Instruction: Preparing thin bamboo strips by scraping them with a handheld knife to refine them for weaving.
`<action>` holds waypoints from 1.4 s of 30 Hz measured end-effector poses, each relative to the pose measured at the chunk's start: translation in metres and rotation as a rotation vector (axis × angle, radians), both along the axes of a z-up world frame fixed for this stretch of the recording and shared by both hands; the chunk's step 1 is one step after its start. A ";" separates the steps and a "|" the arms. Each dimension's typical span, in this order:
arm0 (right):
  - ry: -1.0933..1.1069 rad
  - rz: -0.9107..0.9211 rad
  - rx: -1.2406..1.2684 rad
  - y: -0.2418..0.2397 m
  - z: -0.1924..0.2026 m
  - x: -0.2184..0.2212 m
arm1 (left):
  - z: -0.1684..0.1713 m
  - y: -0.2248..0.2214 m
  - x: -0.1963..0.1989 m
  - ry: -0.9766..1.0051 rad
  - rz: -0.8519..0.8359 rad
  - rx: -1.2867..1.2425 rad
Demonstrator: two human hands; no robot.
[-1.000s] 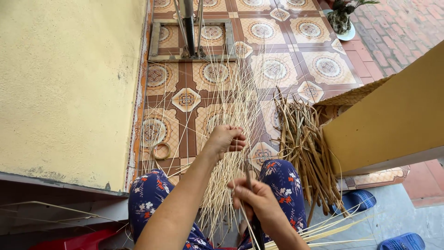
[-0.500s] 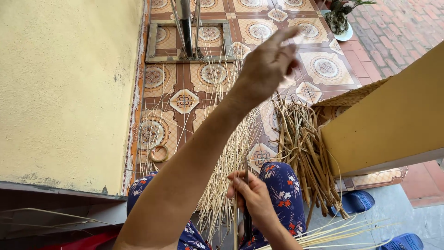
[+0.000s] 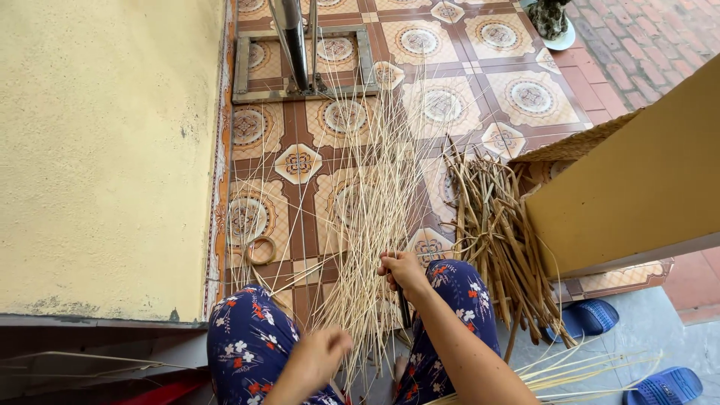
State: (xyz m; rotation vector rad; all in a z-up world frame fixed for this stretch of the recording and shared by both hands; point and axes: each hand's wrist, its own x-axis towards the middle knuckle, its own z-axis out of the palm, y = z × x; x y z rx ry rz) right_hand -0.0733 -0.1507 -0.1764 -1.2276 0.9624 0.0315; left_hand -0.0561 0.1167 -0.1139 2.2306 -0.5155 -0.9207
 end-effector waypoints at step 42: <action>-0.412 -0.130 -0.119 0.053 0.133 -0.190 | 0.035 0.019 -0.029 0.282 0.216 -0.503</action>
